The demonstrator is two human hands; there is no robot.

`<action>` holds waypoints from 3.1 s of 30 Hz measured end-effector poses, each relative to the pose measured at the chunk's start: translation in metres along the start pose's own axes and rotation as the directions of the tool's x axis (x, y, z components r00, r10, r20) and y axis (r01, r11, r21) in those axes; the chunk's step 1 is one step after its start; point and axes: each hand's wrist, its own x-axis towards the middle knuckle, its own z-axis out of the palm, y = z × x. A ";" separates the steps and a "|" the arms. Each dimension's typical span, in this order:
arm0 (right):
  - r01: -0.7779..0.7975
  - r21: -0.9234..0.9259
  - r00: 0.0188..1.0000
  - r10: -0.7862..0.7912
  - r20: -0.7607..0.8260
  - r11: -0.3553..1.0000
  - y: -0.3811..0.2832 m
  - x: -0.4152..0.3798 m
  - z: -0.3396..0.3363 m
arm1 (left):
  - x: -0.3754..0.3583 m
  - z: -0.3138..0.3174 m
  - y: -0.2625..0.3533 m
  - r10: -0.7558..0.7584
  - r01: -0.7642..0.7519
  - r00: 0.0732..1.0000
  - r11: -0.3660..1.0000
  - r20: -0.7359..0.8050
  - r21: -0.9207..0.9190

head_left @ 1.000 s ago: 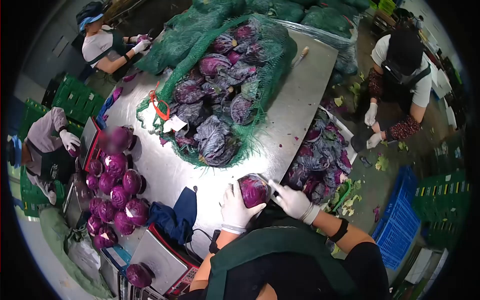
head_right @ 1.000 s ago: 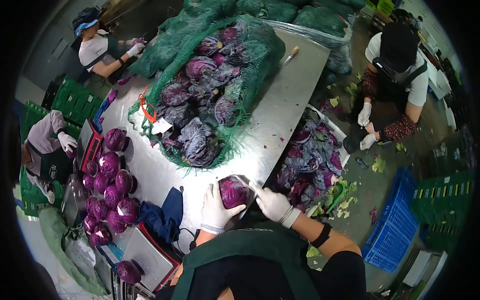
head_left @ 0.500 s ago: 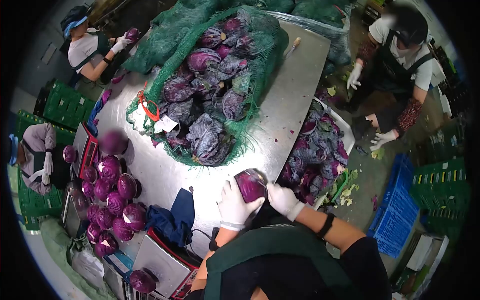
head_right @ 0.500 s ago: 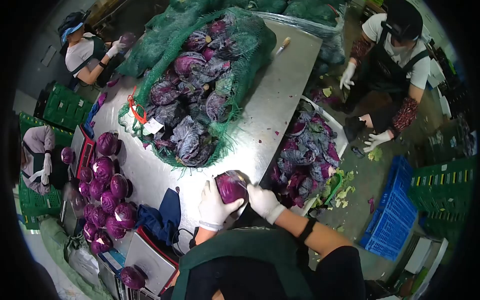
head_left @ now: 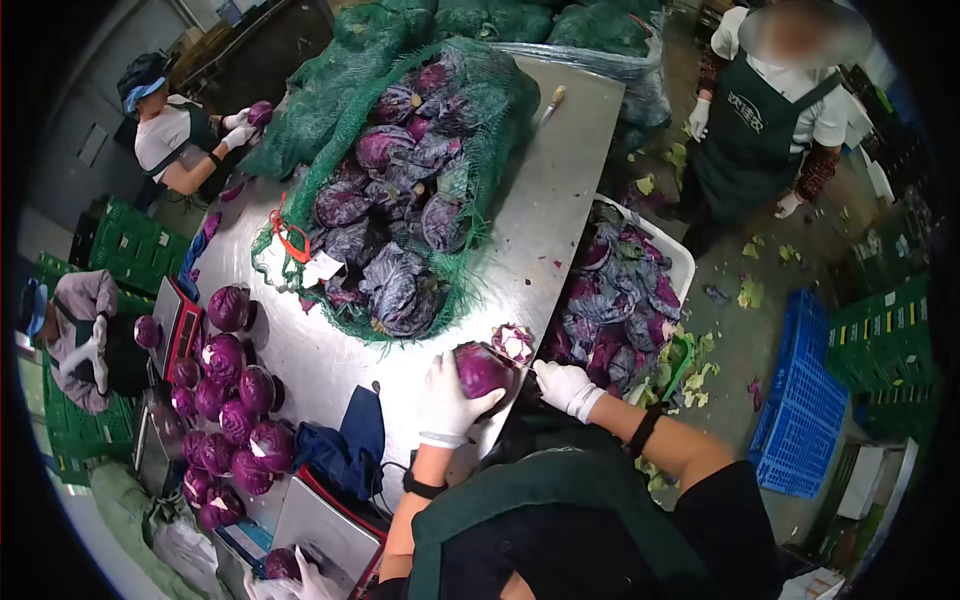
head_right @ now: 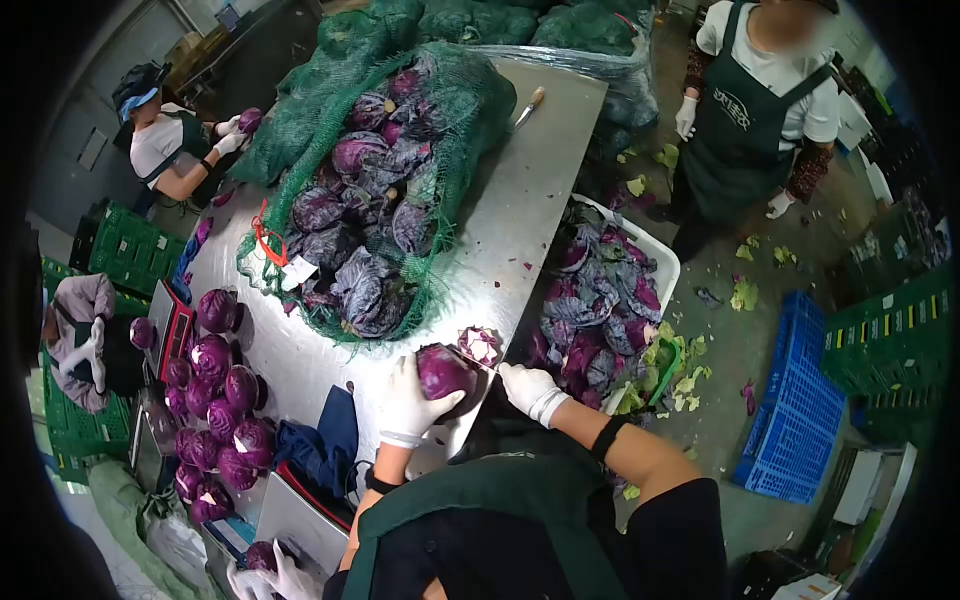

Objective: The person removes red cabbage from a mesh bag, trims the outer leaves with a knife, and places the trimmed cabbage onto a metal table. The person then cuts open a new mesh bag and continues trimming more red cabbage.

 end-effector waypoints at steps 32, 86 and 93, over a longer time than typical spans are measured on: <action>0.270 0.617 0.844 0.127 -0.522 0.739 -0.025 0.059 -0.086 | -0.024 0.015 -0.032 0.143 -0.234 0.966 0.835 -0.214 -0.499; 0.157 0.315 0.946 -0.051 -0.321 0.936 -0.018 0.009 -0.055 | -0.032 0.010 0.022 0.154 -0.153 0.988 0.988 0.009 -0.023; -0.102 0.095 0.917 0.131 -0.376 0.990 0.044 0.017 -0.043 | -0.056 0.034 -0.083 -0.100 0.062 0.995 0.650 -0.005 -0.757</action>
